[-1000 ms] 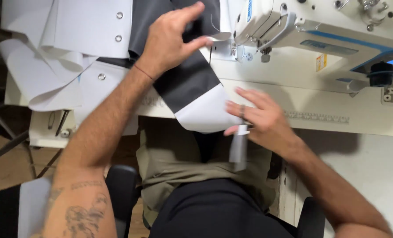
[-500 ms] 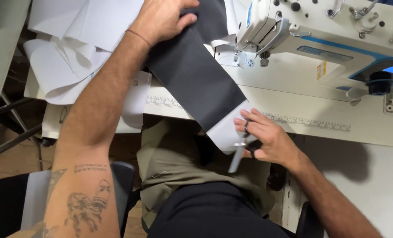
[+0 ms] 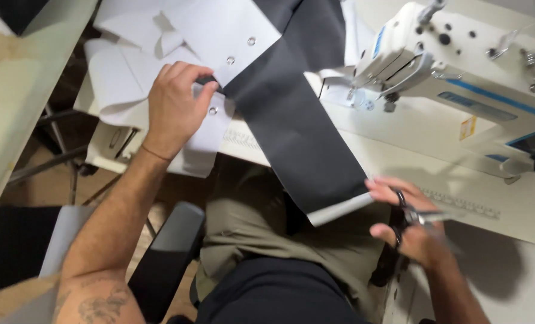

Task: Trimming excess material from leather pieces using scissors at a sewing station

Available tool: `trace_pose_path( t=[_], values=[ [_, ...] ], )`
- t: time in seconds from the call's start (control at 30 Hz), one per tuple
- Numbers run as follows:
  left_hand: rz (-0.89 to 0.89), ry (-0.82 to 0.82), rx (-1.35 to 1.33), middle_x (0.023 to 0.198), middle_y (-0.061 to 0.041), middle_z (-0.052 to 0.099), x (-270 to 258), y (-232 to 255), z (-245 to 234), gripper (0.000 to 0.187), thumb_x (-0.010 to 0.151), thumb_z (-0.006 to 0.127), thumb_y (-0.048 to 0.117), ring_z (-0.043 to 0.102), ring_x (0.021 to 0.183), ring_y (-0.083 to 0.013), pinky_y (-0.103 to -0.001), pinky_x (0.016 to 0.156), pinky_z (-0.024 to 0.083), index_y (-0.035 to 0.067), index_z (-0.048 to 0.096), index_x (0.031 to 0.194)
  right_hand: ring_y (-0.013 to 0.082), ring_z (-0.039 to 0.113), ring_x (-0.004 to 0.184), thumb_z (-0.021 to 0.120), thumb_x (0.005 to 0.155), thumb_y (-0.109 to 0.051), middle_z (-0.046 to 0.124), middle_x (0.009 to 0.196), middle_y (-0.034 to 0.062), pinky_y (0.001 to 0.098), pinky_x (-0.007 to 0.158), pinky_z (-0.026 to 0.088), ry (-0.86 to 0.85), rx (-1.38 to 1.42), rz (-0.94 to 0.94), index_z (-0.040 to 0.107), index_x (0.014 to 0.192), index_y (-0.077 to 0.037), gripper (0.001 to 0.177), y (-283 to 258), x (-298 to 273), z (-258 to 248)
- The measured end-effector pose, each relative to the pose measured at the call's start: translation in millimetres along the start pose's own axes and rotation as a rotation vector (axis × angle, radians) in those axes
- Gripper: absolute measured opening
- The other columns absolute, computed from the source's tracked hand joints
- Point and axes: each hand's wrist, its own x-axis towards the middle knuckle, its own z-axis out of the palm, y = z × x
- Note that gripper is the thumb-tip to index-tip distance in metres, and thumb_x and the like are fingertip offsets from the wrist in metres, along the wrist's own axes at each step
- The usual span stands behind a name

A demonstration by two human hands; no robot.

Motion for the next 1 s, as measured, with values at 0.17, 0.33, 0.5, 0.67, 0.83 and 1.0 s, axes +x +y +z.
trace_pose_path(
  t=[0.17,0.33,0.5,0.67,0.83,1.0],
  values=[
    [-0.015,-0.029,-0.155,0.087,-0.009,0.068,-36.8,-0.8,23.3,0.019,0.093,0.082,0.029,0.067,0.085,-0.0346,-0.046,0.08,0.052,0.012,0.075,0.098,0.0432,0.057,0.135,0.076,0.079,-0.054,0.071,0.133,0.0163,0.0584,0.118,0.038,-0.139,0.232,-0.127,0.068,0.124,-0.002,0.07,18.4,65.9,55.4],
    [-0.01,0.044,0.112,0.101,-0.003,0.062,-47.9,19.2,23.1,0.033,0.073,0.084,0.033,0.058,0.103,-0.0278,-0.043,0.085,0.044,0.013,0.076,0.099,0.0414,0.064,0.124,0.093,0.066,-0.046,0.074,0.123,0.017,0.0575,0.114,0.044,-0.144,0.092,-0.153,0.072,0.12,0.0,0.074,28.3,87.5,92.3],
    [-0.046,0.105,0.07,0.093,-0.006,0.056,-43.1,23.3,24.4,0.057,0.073,0.088,0.058,0.058,0.094,-0.0305,-0.045,0.08,0.043,0.012,0.064,0.095,0.039,0.067,0.122,0.087,0.071,-0.05,0.076,0.12,0.0143,0.0545,0.112,0.047,-0.119,0.06,-0.104,0.072,0.116,-0.002,0.067,23.0,68.8,74.0],
    [-0.032,0.061,0.069,0.095,-0.007,0.054,-40.2,20.9,27.0,0.055,0.08,0.084,0.058,0.056,0.095,-0.0319,-0.047,0.08,0.039,0.01,0.063,0.097,0.0399,0.066,0.125,0.082,0.073,-0.053,0.076,0.117,0.0159,0.0574,0.114,0.045,-0.092,0.105,-0.003,0.072,0.116,-0.002,0.067,40.4,41.7,53.6],
    [0.08,0.09,0.057,0.087,-0.001,0.052,-29.8,-8.0,65.7,0.028,0.091,0.08,0.044,0.055,0.091,-0.0264,-0.041,0.079,0.039,0.019,0.067,0.085,0.0367,0.062,0.131,0.072,0.078,-0.062,0.074,0.123,0.014,0.054,0.117,0.041,-0.123,0.165,0.004,0.072,0.118,-0.004,0.071,50.2,31.6,48.3],
    [-0.011,-0.061,-0.09,0.084,-0.006,0.056,-13.4,-3.4,80.8,0.035,0.091,0.076,0.054,0.056,0.089,-0.0288,-0.044,0.08,0.04,0.02,0.072,0.088,0.0394,0.064,0.128,0.073,0.074,-0.065,0.075,0.12,0.0172,0.0573,0.116,0.042,-0.155,0.197,0.003,0.073,0.116,-0.003,0.075,40.9,23.5,45.6]
  ],
)
